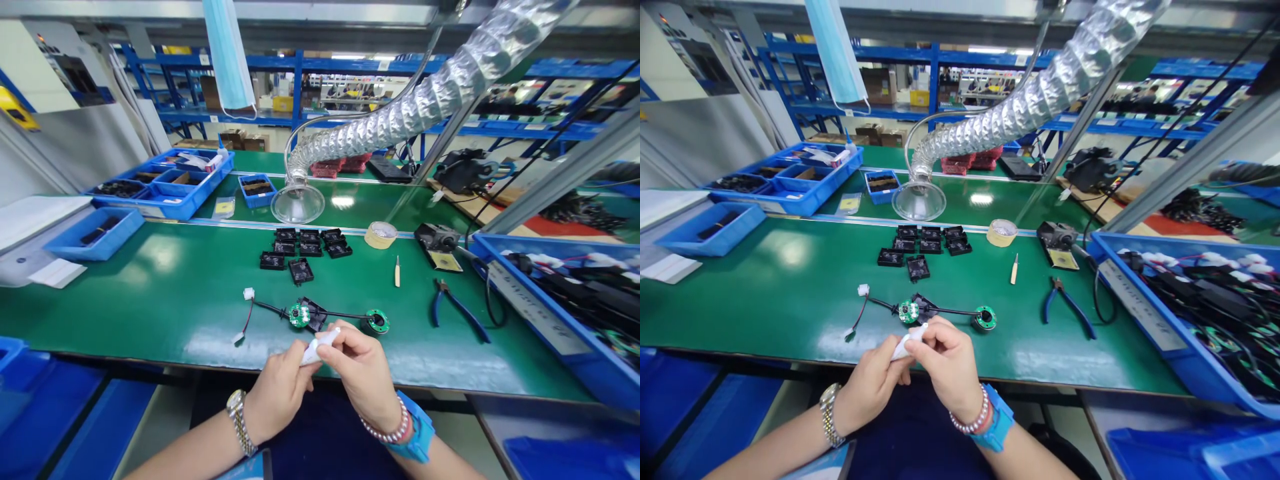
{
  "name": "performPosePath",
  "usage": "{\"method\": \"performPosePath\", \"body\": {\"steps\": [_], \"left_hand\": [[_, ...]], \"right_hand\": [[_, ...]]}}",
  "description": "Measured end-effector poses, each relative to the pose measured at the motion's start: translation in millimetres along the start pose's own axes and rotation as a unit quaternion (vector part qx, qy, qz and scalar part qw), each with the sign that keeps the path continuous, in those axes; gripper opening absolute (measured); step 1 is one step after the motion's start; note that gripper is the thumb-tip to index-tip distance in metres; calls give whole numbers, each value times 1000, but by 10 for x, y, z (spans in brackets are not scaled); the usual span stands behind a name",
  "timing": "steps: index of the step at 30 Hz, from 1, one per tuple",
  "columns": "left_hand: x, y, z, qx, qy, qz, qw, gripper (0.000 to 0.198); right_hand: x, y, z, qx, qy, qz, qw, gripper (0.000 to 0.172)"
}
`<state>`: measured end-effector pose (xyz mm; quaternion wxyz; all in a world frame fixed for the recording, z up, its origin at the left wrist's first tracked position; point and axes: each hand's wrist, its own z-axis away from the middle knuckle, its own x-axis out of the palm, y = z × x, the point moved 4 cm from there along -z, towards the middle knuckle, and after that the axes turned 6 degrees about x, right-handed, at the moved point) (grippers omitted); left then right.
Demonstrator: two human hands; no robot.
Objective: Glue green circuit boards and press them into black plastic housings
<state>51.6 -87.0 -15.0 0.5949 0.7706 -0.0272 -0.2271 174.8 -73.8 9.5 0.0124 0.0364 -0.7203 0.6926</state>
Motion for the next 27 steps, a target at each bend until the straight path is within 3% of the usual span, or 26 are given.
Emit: {"method": "performPosePath", "body": {"steps": [3, 7, 13, 17, 19, 22, 24, 27], "left_hand": [[28, 15, -5, -18, -50, 101, 993, 24], [76, 0, -12, -61, -106, 240, 963, 31], [219, -123, 51, -110, -193, 440, 870, 38], [251, -129, 83, -99, -231, 517, 818, 37], [217, -108, 63, -95, -212, 505, 831, 36], [139, -81, 17, -105, -147, 418, 890, 32], [108, -62, 1, -112, -122, 357, 919, 31], [98, -53, -8, -116, -106, 321, 934, 33]], "right_hand": [[-20, 10, -1, 1, -9, -14, 1000, 21], [-25, 15, 13, 19, -13, -27, 999, 22], [33, -18, 67, 59, -37, -75, 995, 20], [97, -38, 50, 110, -145, -151, 972, 23], [101, -40, 24, 126, -181, -184, 958, 31], [41, -22, -29, 114, -131, -207, 963, 40], [19, 2, -45, 111, -98, -208, 967, 34], [17, 24, -49, 119, -77, -214, 966, 26]]}}
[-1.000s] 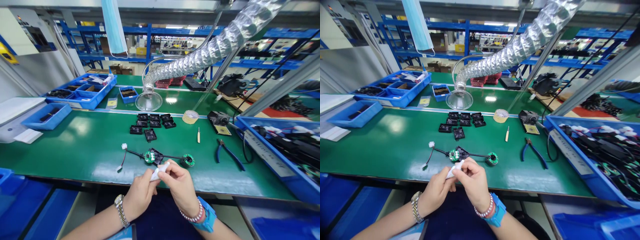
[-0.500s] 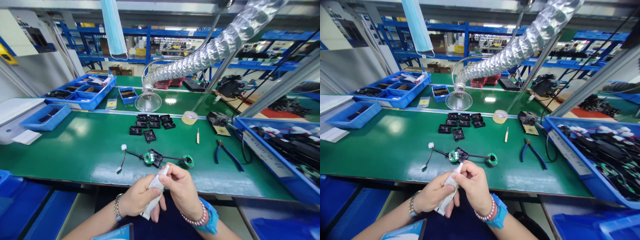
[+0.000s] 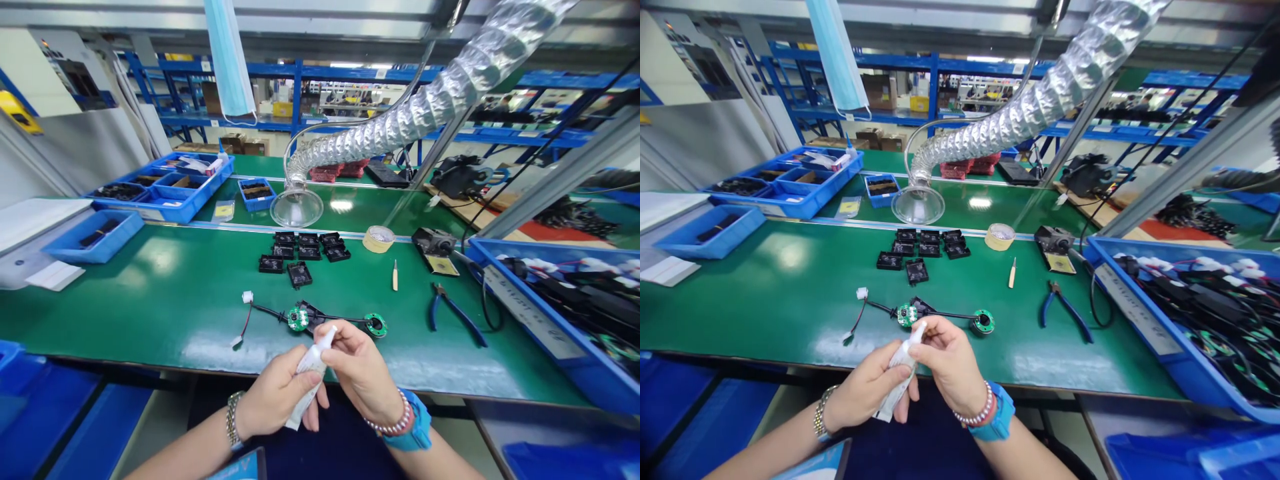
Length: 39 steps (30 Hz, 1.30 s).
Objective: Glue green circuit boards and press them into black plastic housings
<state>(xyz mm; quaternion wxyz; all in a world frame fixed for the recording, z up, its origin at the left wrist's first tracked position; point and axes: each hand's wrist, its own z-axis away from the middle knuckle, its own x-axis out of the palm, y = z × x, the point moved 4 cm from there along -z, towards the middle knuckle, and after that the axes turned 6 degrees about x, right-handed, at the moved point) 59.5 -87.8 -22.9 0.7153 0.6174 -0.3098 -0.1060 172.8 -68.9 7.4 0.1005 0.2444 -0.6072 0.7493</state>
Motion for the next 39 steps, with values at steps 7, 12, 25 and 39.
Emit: {"method": "performPosePath", "body": {"steps": [7, 12, 25, 39], "left_hand": [[14, -29, -9, -20, -25, 55, 998, 38], [2, -29, -18, -25, -18, 53, 998, 33], [-31, -8, -15, -19, -10, 46, 999, 35], [-41, 2, 1, -6, -23, 34, 999, 32]], "right_hand": [[56, -5, -3, 44, -71, -51, 995, 58], [20, -24, -13, 10, -17, -31, 999, 44], [56, -12, -26, 19, -41, -35, 998, 53], [34, -36, 7, -45, 15, 31, 998, 39]]}}
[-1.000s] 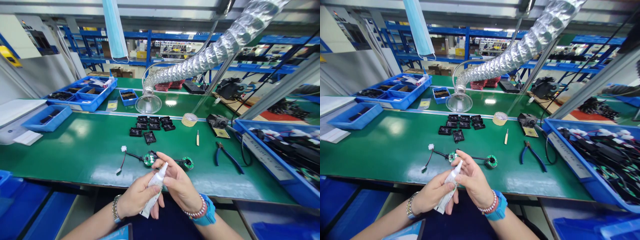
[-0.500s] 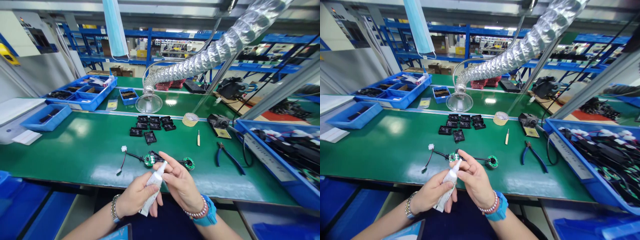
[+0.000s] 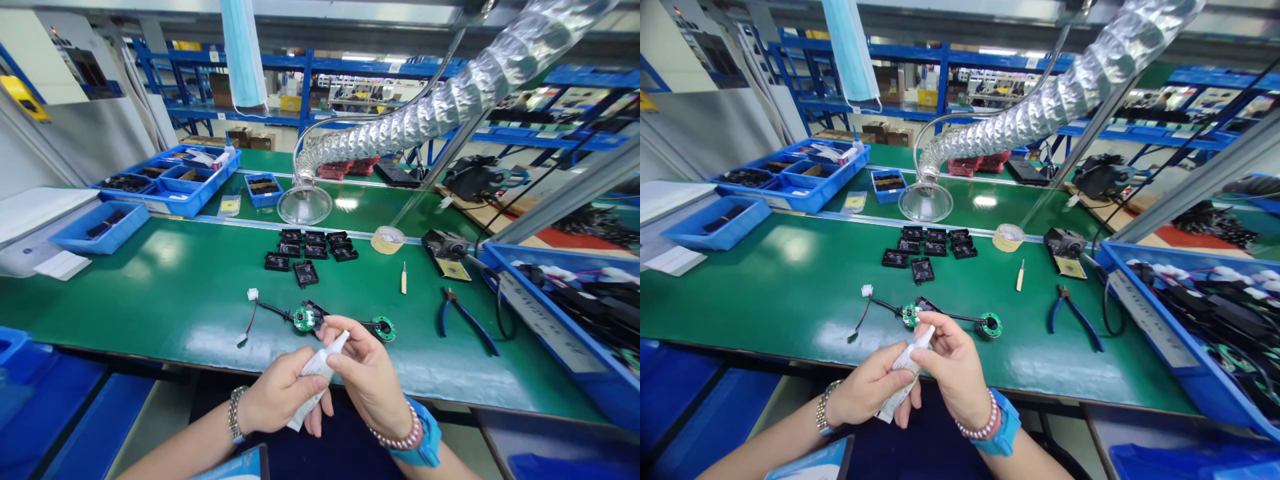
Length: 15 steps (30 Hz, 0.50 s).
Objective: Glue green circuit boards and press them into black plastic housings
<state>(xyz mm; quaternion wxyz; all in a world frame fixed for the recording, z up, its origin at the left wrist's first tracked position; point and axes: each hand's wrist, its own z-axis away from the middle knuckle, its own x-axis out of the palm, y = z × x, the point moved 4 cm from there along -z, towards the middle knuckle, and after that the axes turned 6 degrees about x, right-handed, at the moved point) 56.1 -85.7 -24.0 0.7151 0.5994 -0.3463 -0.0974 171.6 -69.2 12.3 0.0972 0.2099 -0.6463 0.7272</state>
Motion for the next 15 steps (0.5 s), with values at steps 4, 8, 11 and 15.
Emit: {"method": "performPosePath", "body": {"steps": [4, 8, 11, 15], "left_hand": [[-8, -18, 9, -12, -6, 21, 1000, 33], [-18, -13, 15, -9, -9, 12, 1000, 34], [-14, -11, 17, -8, -15, -5, 1000, 35], [-26, -5, 22, -7, -12, 0, 1000, 34]], "right_hand": [[24, 16, 0, 33, -27, -21, 999, 42], [40, 14, -6, 32, -42, -13, 999, 48], [-3, 18, -8, -1, 11, 23, 1000, 35], [3, -10, 11, 11, 6, 8, 1000, 33]]}}
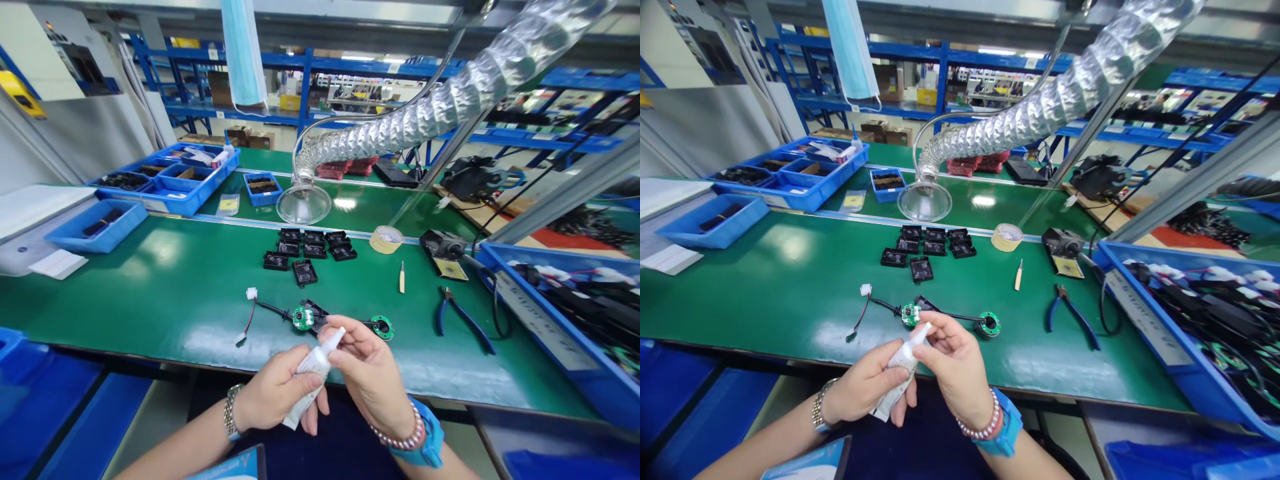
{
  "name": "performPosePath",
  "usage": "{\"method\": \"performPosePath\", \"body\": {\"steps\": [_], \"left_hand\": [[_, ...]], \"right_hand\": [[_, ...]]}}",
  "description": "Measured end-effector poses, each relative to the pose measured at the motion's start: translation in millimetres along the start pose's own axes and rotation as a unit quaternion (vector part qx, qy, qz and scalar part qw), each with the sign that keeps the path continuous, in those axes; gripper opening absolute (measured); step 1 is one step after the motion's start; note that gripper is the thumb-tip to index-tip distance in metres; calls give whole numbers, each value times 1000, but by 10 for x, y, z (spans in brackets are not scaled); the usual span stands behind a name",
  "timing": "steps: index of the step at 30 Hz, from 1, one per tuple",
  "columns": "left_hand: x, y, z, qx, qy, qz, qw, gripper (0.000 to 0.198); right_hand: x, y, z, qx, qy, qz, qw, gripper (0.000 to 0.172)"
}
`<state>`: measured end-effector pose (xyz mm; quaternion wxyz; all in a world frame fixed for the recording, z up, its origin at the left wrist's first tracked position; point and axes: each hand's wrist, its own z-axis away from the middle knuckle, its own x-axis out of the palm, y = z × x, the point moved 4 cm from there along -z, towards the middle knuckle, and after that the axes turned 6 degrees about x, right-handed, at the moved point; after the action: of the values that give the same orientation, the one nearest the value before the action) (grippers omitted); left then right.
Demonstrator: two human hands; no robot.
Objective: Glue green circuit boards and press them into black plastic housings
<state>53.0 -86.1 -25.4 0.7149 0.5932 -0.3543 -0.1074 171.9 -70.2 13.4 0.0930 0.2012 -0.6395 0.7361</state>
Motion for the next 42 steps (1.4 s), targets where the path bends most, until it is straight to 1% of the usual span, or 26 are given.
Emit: {"method": "performPosePath", "body": {"steps": [2, 4, 5, 9, 12, 14, 17, 19, 21, 23, 25, 29, 33, 36, 39, 42], "left_hand": [[-5, 5, 3, 1, 0, 5, 1000, 32], [-5, 4, 4, 1, -3, 5, 1000, 32], [-2, 0, 4, 0, -5, 4, 1000, 32], [0, -21, 0, -5, -2, -3, 1000, 32], [-3, -14, -2, -3, 0, 0, 1000, 33], [-3, -2, 0, -3, -4, 11, 1000, 33], [-1, 11, 2, -3, -9, 23, 1000, 34], [-1, 9, 2, -5, -12, 22, 1000, 33], [-2, 1, 0, -10, -13, 15, 1000, 33], [-2, -6, -2, -13, -13, 3, 1000, 33], [-3, -7, -2, -15, -14, -12, 1000, 34], [-4, -6, -1, -19, -23, -22, 999, 35], [2, -14, -6, -31, -43, 26, 998, 36], [9, -23, -15, -38, -71, 76, 994, 38], [13, -45, -16, -53, -105, 111, 987, 39], [18, -80, -3, -73, -134, 115, 982, 39]], "right_hand": [[30, -30, 11, 24, -34, -18, 999, 39], [44, -56, 16, 29, -48, -14, 998, 41], [38, -62, 14, 22, -40, -2, 999, 40], [-15, -25, 2, -7, 20, 41, 999, 21], [-17, -4, 3, -8, 27, 29, 999, 17], [3, -18, 10, 1, 15, 8, 1000, 20], [51, -55, 22, 24, -26, -26, 999, 28], [70, -76, 25, 28, -47, -23, 998, 31], [53, -96, 19, 1, -33, 2, 999, 25], [18, -112, 10, -33, 1, 30, 999, 14], [-4, -122, 3, -52, 24, 51, 997, 9], [-4, -156, 0, -66, 22, 86, 994, 6], [0, -185, 12, -88, 3, 94, 992, 5], [11, -190, 17, -93, -17, 88, 992, 7], [23, -197, 12, -77, -21, 78, 994, 12], [26, -204, -4, -46, -12, 53, 997, 15]]}}
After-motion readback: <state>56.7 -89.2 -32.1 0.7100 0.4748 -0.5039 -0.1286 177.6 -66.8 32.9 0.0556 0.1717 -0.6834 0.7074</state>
